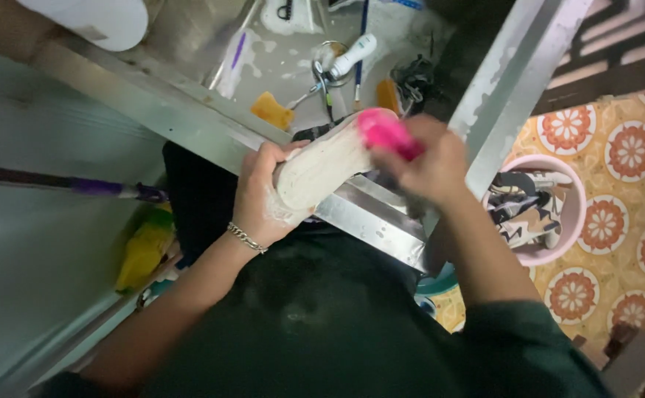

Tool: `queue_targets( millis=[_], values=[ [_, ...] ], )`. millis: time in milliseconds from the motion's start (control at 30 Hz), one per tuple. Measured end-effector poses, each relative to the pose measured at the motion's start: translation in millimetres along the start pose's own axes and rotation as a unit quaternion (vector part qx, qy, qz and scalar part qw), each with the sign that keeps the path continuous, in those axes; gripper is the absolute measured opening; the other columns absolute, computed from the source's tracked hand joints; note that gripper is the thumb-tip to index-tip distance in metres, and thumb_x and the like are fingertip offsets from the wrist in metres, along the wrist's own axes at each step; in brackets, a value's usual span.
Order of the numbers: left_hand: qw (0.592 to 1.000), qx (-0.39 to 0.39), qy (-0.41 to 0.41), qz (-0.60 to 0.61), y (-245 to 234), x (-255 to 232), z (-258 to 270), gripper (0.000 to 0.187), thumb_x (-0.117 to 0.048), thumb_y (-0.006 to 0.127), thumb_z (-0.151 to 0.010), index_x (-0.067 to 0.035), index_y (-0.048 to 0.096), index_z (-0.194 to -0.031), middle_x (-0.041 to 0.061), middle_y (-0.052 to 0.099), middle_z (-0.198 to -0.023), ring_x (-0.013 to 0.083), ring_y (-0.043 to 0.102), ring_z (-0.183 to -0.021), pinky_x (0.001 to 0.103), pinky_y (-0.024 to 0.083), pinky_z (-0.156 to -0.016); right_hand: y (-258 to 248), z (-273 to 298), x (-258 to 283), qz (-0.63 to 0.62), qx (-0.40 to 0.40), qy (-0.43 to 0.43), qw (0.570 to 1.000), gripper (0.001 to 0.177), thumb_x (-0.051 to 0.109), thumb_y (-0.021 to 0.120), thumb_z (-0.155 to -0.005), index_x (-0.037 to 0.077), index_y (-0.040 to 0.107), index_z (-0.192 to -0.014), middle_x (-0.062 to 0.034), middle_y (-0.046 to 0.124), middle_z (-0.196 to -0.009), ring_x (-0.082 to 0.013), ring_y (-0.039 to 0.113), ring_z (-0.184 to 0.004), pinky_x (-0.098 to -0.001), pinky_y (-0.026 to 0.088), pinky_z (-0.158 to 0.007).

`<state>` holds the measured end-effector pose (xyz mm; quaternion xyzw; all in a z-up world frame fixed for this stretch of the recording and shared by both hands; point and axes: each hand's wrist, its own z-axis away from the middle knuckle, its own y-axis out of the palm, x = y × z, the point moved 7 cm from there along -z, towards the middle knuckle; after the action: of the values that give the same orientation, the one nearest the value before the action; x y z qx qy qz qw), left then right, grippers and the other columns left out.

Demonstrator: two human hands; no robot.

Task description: The person cleans shoes in a sink by rinsing them under a faucet, scrubbing the soles and uppers with a pink brush, and applying cleaning solution from a bottle.

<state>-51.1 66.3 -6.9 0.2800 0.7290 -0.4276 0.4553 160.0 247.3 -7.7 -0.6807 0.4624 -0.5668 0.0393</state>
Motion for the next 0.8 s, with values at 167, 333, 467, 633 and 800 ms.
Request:
queue_targets(
  millis=[167,333,467,633,800],
  values=[
    [0.998,-0.003,0.036,-0.054,-0.2,8.5,6.8,0.074,-0.012,0.109,-0.065,-0.004,0.06,-0.121,0.02,0.09,-0.143,0.0455,0.083,-0.129,0.054,0.062,-0.111,40.2,23.5,36.3,-0.02,-0.05,0.098,0.994,0.039,0.036,0.109,-0.093,0.008,0.088,-0.109,-0.0162,0.086,-0.094,-0.045,0.084,-0.075,-0.0485,0.066,-0.067],
    [0.999,0.003,0.034,0.002,-0.2,-3.0,-3.4,0.071,-0.001,0.109,-0.064,0.005,0.058,-0.114,0.03,0.09,-0.138,0.0546,0.086,-0.123,0.055,0.068,-0.1,17.7,27.2,19.8,-0.003,-0.082,0.132,0.988,0.04,0.027,0.11,-0.096,0.001,0.084,-0.112,-0.0257,0.082,-0.091,-0.0534,0.084,-0.079,-0.0527,0.064,-0.066],
    [1.0,-0.004,0.027,-0.008,5.0,11.2,5.4,0.069,-0.01,0.111,-0.069,0.0,0.06,-0.114,0.025,0.09,-0.14,0.0482,0.087,-0.125,0.05,0.07,-0.096,49.9,17.6,40.7,-0.025,-0.065,0.131,0.989,0.044,0.04,0.111,-0.091,0.007,0.088,-0.109,-0.0185,0.084,-0.089,-0.0465,0.084,-0.074,-0.0487,0.066,-0.067],
    [1.0,-0.014,0.009,-0.026,-2.4,-2.3,10.3,0.072,-0.004,0.109,-0.06,0.004,0.062,-0.114,0.033,0.088,-0.136,0.0579,0.085,-0.122,0.064,0.07,-0.101,-2.7,15.5,-7.3,0.032,-0.108,0.18,0.977,0.041,0.03,0.108,-0.102,-0.001,0.088,-0.117,-0.0263,0.084,-0.092,-0.0513,0.085,-0.079,-0.0487,0.064,-0.064],
    [0.993,-0.038,-0.107,0.045,-19.9,-5.5,36.1,0.063,-0.01,0.1,-0.07,0.012,0.075,-0.123,0.03,0.09,-0.136,0.0421,0.087,-0.117,0.054,0.067,-0.109,25.3,-5.9,77.0,-0.095,-0.098,0.13,0.982,0.035,0.031,0.105,-0.096,0.006,0.088,-0.113,-0.0236,0.088,-0.095,-0.0525,0.088,-0.079,-0.0513,0.068,-0.064]
  ],
)
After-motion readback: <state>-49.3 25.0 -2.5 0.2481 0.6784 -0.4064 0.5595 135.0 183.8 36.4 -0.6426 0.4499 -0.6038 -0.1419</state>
